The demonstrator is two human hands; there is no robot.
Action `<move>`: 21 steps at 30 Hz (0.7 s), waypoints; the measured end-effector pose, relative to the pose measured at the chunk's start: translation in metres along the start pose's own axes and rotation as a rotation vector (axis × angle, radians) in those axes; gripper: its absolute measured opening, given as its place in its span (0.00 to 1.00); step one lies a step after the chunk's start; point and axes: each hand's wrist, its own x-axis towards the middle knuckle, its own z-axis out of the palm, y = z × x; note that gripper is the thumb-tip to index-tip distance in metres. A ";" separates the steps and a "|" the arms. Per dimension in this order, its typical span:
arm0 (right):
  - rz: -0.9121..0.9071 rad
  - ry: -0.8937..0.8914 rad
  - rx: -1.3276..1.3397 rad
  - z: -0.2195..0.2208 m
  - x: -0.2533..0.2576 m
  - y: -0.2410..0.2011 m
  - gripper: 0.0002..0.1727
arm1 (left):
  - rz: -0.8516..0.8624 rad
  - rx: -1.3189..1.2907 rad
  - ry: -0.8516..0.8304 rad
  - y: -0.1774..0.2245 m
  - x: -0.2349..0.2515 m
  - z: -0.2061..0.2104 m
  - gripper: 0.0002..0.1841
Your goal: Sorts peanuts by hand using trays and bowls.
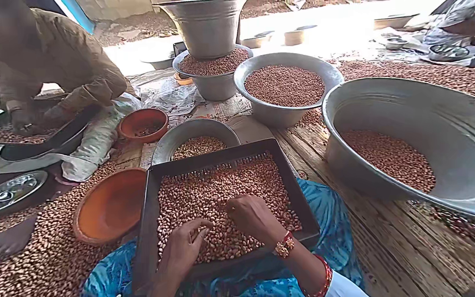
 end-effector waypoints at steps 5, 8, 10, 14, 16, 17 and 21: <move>0.044 -0.033 -0.037 0.003 0.002 -0.001 0.14 | 0.058 0.128 0.043 0.006 0.001 0.018 0.09; 0.049 -0.030 -0.068 0.001 -0.005 -0.013 0.14 | 0.007 0.018 -0.053 0.003 0.005 0.000 0.07; -0.048 -0.043 -0.004 -0.006 -0.016 -0.023 0.12 | 0.079 -0.293 -0.314 -0.013 0.003 -0.033 0.05; -0.459 -0.179 0.345 -0.026 -0.035 -0.042 0.11 | 0.452 -0.809 -0.942 -0.039 0.002 -0.092 0.11; -0.468 -0.112 0.338 -0.028 -0.035 -0.042 0.10 | 0.303 -0.692 -0.653 -0.035 -0.006 -0.097 0.07; -0.433 -0.052 0.293 -0.027 -0.033 -0.039 0.10 | 0.188 -0.543 -0.431 -0.032 -0.009 -0.090 0.05; -0.241 0.024 0.146 -0.028 -0.028 -0.026 0.11 | -0.031 0.072 -0.009 -0.024 0.000 -0.042 0.07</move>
